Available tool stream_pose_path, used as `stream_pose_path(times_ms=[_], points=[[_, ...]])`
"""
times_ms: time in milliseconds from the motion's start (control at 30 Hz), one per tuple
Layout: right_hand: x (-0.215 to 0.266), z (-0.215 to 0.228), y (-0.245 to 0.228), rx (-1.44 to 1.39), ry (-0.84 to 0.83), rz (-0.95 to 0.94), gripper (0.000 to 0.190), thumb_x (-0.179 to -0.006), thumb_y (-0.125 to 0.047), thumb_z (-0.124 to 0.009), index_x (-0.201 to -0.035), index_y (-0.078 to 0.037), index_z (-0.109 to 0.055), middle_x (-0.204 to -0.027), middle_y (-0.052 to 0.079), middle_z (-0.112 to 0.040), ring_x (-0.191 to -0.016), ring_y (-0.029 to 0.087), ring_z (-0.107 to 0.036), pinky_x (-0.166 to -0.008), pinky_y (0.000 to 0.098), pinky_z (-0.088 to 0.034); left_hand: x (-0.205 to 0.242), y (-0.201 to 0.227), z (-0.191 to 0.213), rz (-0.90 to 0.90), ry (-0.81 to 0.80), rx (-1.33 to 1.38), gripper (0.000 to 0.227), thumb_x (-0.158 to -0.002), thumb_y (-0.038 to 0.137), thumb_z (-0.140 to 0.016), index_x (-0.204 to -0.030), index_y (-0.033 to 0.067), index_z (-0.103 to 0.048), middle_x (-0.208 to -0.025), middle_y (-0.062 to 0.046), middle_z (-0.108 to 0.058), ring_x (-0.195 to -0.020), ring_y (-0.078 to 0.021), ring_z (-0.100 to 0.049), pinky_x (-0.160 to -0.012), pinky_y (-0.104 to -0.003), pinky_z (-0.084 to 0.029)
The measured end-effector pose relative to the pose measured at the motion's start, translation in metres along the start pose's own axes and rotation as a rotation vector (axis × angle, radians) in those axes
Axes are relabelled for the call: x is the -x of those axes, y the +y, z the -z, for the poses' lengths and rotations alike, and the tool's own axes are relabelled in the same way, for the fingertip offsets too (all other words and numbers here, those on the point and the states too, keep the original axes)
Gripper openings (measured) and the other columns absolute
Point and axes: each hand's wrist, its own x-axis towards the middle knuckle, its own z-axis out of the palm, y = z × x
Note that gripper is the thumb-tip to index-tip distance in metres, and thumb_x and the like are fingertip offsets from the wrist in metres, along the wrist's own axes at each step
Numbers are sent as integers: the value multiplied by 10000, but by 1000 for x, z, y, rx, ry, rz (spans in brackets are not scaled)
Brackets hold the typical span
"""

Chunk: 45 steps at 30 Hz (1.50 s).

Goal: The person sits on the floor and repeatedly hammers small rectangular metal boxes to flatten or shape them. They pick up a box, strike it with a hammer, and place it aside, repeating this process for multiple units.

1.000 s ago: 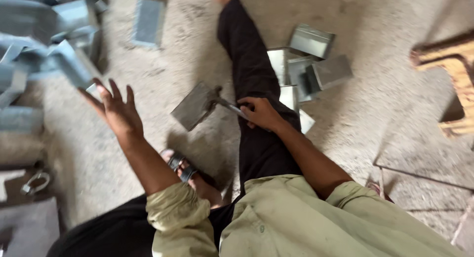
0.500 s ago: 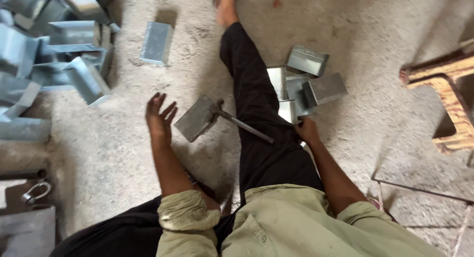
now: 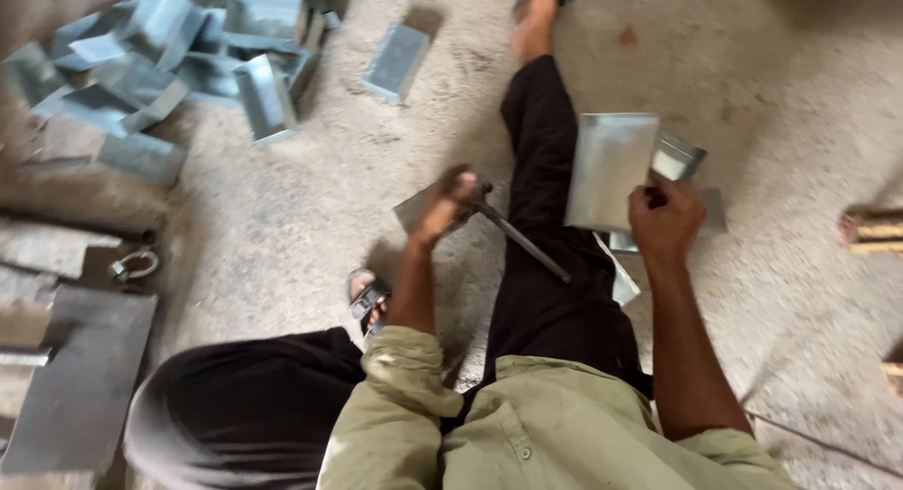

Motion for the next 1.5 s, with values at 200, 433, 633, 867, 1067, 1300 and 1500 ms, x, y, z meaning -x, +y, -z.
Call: stream_pose_path(times_ms=[200,433,633,867,1067,1300,1500], points=[[23,-54,-73,-339,-432,-256,374,-980,-323,-722,-1234,-53,-776,-837,119,-752,-749,179,-693,-677,318,-535,-13,-54,24,-23,74,-62,738,-968,303,-691,-1585,75,-358,-1501,-291,-510,-1368,-392,-529,-1103,-460,-444],[53,-171,-46,136,-1121,-128,464,-913,-318,-768,-1244,-4,-685,-997,204,-734,-902,316,-703,-785,420,-530,-2,-164,87,149,408,-566,618,-868,0,-544,-1469,142,-526,-1334,-239,-662,-1235,-400,-633,-1031,-465,-498],[74,-194,-12,-508,-1041,-413,415,-924,-129,-683,-1278,85,-669,-854,182,-693,-739,278,-665,-699,444,-527,-3,-113,63,407,358,-692,607,-951,29,-517,-1475,334,-542,-1270,-153,-709,-1178,-337,-672,-982,-487,-533],[64,-120,-105,-692,-591,-356,704,-955,-61,-622,-1603,-53,-345,-901,73,-644,-665,154,-582,-576,317,-503,-30,-130,49,227,239,-1008,578,-953,66,-500,-1400,426,-567,-1445,71,-589,-1263,-241,-604,-967,-536,-507],[60,-120,-129,-452,-392,339,643,-985,24,-717,-1575,-51,-475,-1104,142,-613,-938,217,-611,-770,347,-506,-34,-118,46,281,179,-1018,650,-992,31,-464,-1430,508,-528,-1502,93,-552,-1241,-229,-622,-1003,-518,-512],[72,-160,-107,-248,-719,318,709,-862,67,-673,-1526,-149,-551,-1075,192,-636,-863,318,-651,-749,378,-526,-39,-136,39,361,135,-978,527,-1102,133,-447,-1499,474,-508,-1461,12,-611,-1229,-222,-650,-1048,-489,-507],[87,-153,-96,-270,-635,250,619,-930,47,-668,-1513,-129,-558,-1096,216,-627,-824,337,-649,-732,403,-529,-33,-136,35,282,191,-996,665,-985,33,-477,-1443,514,-506,-1498,69,-552,-1192,-242,-636,-976,-504,-513]])
